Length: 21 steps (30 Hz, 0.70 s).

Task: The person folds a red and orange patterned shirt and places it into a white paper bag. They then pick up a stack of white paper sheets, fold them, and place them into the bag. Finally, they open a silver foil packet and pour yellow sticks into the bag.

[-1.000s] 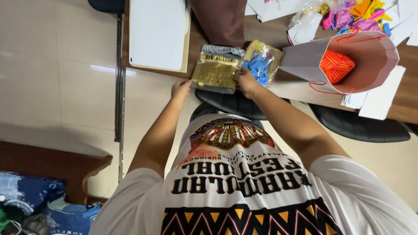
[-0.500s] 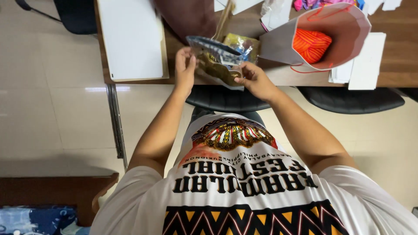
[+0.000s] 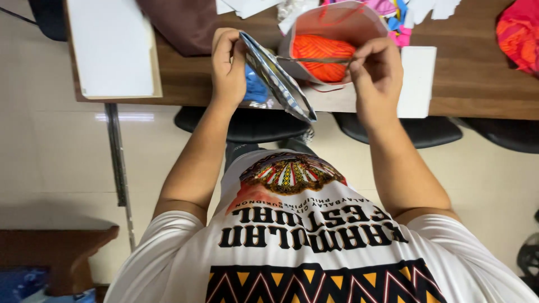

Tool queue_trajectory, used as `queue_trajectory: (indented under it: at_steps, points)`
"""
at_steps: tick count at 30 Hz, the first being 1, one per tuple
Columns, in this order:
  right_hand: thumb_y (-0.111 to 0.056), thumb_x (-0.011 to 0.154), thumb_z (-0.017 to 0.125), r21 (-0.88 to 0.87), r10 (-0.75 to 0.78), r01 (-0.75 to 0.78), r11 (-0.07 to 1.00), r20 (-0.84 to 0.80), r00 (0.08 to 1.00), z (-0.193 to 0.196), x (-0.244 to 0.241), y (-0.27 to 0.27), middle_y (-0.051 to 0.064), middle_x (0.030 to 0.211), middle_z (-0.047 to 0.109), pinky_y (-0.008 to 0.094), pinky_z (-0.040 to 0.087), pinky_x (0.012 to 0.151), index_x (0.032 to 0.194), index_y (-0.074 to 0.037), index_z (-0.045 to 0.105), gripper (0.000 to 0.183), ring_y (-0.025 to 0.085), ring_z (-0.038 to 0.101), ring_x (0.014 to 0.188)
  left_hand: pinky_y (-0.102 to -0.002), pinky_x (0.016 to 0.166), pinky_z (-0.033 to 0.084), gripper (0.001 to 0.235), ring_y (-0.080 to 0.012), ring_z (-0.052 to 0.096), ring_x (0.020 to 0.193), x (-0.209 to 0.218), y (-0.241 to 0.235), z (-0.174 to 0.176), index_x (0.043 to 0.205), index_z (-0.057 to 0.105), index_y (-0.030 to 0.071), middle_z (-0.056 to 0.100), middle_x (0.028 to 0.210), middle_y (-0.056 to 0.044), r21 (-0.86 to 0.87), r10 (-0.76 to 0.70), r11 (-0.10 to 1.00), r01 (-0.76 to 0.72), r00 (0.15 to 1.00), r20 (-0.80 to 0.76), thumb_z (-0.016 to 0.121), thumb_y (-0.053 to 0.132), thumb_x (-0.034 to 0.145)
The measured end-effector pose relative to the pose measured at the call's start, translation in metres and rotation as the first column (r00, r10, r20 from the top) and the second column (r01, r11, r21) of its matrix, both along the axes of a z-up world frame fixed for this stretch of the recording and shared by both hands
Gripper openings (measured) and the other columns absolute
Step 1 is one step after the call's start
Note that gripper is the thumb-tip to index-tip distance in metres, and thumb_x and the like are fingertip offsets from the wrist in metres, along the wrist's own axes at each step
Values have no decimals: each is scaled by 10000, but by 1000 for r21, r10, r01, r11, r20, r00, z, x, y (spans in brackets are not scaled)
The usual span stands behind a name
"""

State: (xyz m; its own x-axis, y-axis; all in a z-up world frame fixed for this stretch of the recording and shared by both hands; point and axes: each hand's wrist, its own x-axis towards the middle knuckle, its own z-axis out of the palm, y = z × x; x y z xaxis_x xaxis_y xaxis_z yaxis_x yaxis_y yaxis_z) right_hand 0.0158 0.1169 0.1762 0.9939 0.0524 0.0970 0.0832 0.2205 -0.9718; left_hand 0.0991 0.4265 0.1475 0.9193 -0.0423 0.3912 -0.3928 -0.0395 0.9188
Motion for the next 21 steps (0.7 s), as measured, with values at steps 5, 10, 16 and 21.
queue_trajectory:
  at_steps: [5, 10, 16, 21]
  points:
    - [-16, 986, 695, -612, 57, 293, 735, 486, 872, 130, -12, 6, 133, 1218, 576, 352, 502, 882, 1279, -8, 541, 331, 246, 580, 1021, -301, 961, 476, 56, -229, 561, 1040, -31, -73, 35, 1106, 589, -2, 541, 1111, -99, 104, 3, 995, -11, 997, 75, 551, 40, 1099]
    - [-123, 954, 709, -706, 255, -155, 691, 37, 966, 115, -27, -25, 166, 1111, 701, 278, 532, 606, 1364, 17, 593, 448, 216, 708, 887, -327, 923, 505, 54, -245, 586, 1015, -59, -124, 56, 1087, 607, 6, 549, 1096, -105, 172, -4, 985, -11, 996, 88, 561, 33, 1091]
    - [-77, 887, 594, -665, 123, -209, 717, -174, 977, 108, -38, -49, 143, 982, 755, 321, 542, 586, 1355, -40, 618, 470, 226, 677, 597, -326, 908, 510, 62, -236, 614, 991, -78, -165, 54, 1082, 641, 19, 579, 1093, -95, 194, -38, 981, 21, 996, 82, 581, 38, 1085]
    - [-136, 919, 654, -764, 20, -179, 620, -212, 977, 114, -45, -78, 180, 701, 665, 388, 515, 577, 1153, -12, 698, 269, 247, 612, 535, -267, 909, 540, 395, -135, 619, 1048, -95, -202, 96, 1370, 474, 33, 448, 1346, -66, -164, -318, 942, 294, 936, -149, 598, 45, 995]
